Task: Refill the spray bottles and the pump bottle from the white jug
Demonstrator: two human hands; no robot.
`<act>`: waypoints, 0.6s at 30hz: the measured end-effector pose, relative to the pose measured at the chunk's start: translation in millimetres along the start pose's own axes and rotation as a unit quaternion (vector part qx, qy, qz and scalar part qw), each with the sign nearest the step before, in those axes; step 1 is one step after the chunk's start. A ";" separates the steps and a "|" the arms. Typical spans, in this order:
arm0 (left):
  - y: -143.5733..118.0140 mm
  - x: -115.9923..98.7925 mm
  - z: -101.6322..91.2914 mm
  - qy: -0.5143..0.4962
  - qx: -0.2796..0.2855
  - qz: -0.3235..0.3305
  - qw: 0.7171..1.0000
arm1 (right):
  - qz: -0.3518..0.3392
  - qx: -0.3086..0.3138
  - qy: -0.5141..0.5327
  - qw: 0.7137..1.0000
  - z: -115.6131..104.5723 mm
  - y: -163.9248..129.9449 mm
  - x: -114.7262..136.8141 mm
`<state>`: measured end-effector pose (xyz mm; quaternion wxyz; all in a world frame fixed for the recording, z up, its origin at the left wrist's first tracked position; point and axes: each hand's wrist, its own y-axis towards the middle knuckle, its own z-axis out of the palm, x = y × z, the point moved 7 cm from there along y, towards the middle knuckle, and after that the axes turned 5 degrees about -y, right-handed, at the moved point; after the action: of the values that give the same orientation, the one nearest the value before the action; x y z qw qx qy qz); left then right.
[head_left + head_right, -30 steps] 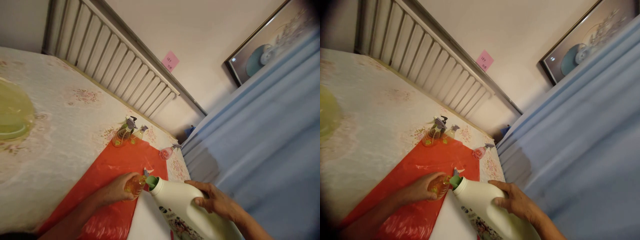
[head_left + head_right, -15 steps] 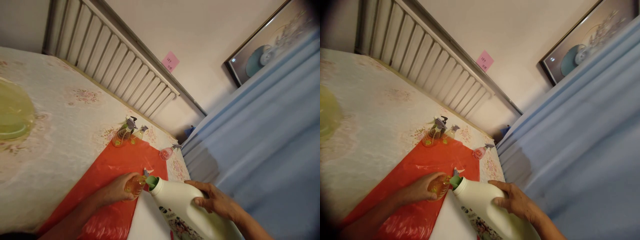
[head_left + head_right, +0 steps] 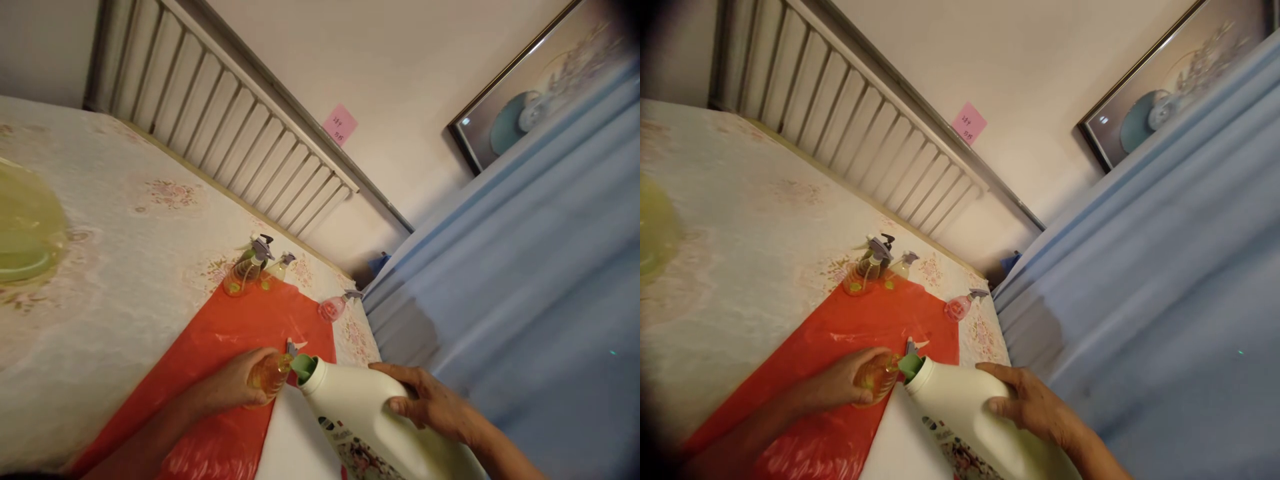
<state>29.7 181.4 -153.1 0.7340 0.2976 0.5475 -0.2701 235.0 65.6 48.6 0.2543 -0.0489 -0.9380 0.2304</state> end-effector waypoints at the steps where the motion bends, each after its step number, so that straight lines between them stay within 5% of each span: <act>1: 0.0 0.2 0.6 -0.012 0.003 0.001 1.000 | 0.004 -0.003 -0.001 1.000 -0.3 0.4 -0.3; 18: 0.2 5.9 -1.2 0.002 -0.006 -0.017 1.000 | -0.010 0.002 0.006 1.000 -0.9 1.1 0.7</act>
<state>30.6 182.0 -159.0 0.7302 0.2845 0.5553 -0.2784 234.8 67.1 49.1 0.2623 -0.0399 -0.9365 0.2292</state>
